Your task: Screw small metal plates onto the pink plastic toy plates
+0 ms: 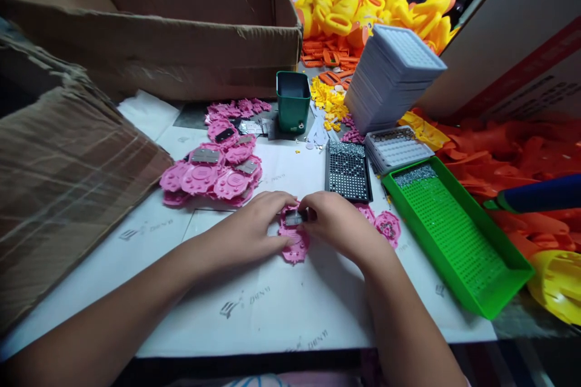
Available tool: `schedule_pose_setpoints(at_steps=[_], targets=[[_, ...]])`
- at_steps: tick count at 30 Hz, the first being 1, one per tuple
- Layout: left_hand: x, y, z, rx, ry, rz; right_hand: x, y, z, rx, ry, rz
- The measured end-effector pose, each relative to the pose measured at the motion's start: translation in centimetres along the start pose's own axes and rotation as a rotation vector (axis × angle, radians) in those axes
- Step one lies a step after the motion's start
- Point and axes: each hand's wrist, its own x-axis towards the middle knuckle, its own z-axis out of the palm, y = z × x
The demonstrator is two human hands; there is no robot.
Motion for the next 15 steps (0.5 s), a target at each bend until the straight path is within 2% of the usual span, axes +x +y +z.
schedule_pose_setpoints(at_steps=[7, 15], targets=[[0.6, -0.9, 1.0, 0.044, 0.114, 0.082, 0.3, 0.0, -0.4, 0.018, -0.031, 0.029], [0.5, -1.0, 0.9, 0.056, 0.114, 0.1, -0.1, 0.4, -0.5, 0.009, -0.064, 0.029]])
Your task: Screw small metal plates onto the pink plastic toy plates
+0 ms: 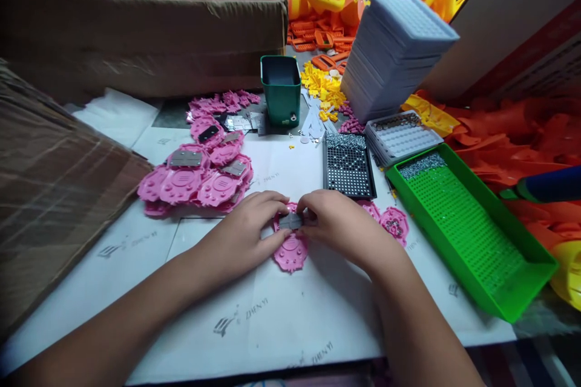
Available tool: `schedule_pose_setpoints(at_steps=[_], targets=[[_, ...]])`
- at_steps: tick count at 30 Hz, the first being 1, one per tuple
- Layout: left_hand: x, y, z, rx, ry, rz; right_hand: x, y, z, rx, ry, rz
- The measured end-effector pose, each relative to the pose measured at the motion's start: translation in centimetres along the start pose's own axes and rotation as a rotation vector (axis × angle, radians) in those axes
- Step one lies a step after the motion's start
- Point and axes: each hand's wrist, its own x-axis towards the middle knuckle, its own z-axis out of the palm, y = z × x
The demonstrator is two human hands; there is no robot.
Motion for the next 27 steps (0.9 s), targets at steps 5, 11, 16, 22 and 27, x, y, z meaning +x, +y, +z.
schedule_pose_setpoints(at_steps=[5, 11, 16, 22, 27], targets=[[-0.2, 0.4, -0.7, 0.012, -0.094, 0.002, -0.3, -0.4, -0.1, -0.037, -0.079, 0.021], [-0.6, 0.7, -1.3, 0.021, -0.168, 0.018, -0.2, -0.7, -0.1, -0.088, -0.174, -0.029], [-0.7, 0.8, -1.2, 0.013, -0.145, 0.031, -0.3, -0.7, -0.1, -0.098, -0.19, -0.03], [-0.7, 1.1, -1.7, 0.004, -0.177, 0.008, -0.3, -0.4, 0.1, -0.104, -0.187, -0.054], [-0.7, 1.1, -1.7, 0.027, -0.186, 0.011, -0.2, -0.3, 0.3, -0.099, -0.173, -0.077]])
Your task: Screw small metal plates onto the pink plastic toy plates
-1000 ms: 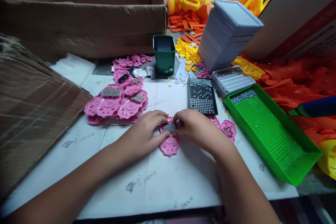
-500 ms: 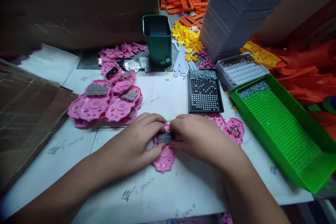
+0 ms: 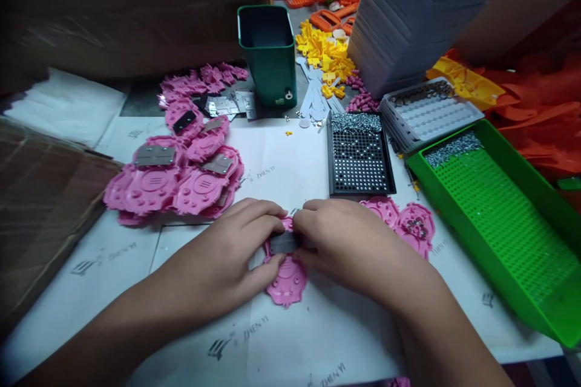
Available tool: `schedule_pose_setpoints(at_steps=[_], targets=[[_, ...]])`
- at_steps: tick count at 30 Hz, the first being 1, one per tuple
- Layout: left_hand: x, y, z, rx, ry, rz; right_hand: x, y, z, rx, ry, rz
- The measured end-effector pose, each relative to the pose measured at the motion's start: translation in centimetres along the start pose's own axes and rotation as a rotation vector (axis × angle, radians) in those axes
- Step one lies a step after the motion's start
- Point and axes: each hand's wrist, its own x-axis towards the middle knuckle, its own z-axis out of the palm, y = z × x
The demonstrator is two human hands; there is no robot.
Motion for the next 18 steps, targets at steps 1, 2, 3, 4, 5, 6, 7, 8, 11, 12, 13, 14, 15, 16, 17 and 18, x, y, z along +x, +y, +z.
schedule_pose_setpoints(at_steps=[1, 2, 3, 4, 5, 6, 7, 8, 11, 12, 13, 14, 15, 16, 17, 18], targets=[[-0.01, -0.01, 0.03, 0.005, -0.001, 0.002, 0.02, 0.0, 0.01, 0.002, 0.0, -0.003], [-0.01, -0.03, 0.06, 0.01, 0.0, 0.003, 0.03, -0.01, 0.0, 0.001, -0.002, -0.003], [-0.02, -0.04, 0.08, 0.016, 0.0, 0.006, 0.04, -0.02, -0.02, 0.0, -0.006, -0.003], [-0.01, -0.05, 0.09, 0.022, 0.004, 0.009, 0.04, -0.03, -0.05, -0.002, -0.01, -0.002], [-0.01, -0.07, 0.09, 0.03, 0.008, 0.012, 0.03, -0.06, -0.09, -0.006, -0.013, 0.0], [0.0, -0.09, 0.08, 0.036, 0.008, 0.015, 0.01, -0.09, -0.14, -0.01, -0.017, 0.003], [0.01, -0.11, 0.08, 0.042, 0.01, 0.017, -0.01, -0.11, -0.18, -0.014, -0.018, 0.005], [0.03, -0.13, 0.07, 0.046, 0.012, 0.018, -0.04, -0.13, -0.21, -0.018, -0.017, 0.005], [0.06, -0.16, 0.09, 0.052, 0.018, 0.021, -0.11, -0.14, -0.24, -0.026, -0.005, -0.011], [0.07, -0.15, 0.11, 0.053, 0.02, 0.023, -0.12, -0.13, -0.23, -0.026, -0.001, -0.016], [0.07, -0.14, 0.13, 0.053, 0.021, 0.026, -0.12, -0.12, -0.2, -0.027, 0.002, -0.019], [0.07, -0.12, 0.14, 0.055, 0.022, 0.027, -0.11, -0.12, -0.18, -0.026, 0.003, -0.02], [0.06, -0.1, 0.16, 0.056, 0.024, 0.03, -0.09, -0.13, -0.15, -0.025, 0.003, -0.019], [0.06, -0.08, 0.18, 0.056, 0.026, 0.033, -0.07, -0.15, -0.13, -0.025, 0.003, -0.017], [0.05, -0.07, 0.2, 0.057, 0.028, 0.034, -0.05, -0.17, -0.12, -0.027, 0.004, -0.014], [0.03, -0.07, 0.23, 0.058, 0.032, 0.036, -0.05, -0.2, -0.11, -0.03, 0.003, -0.012]])
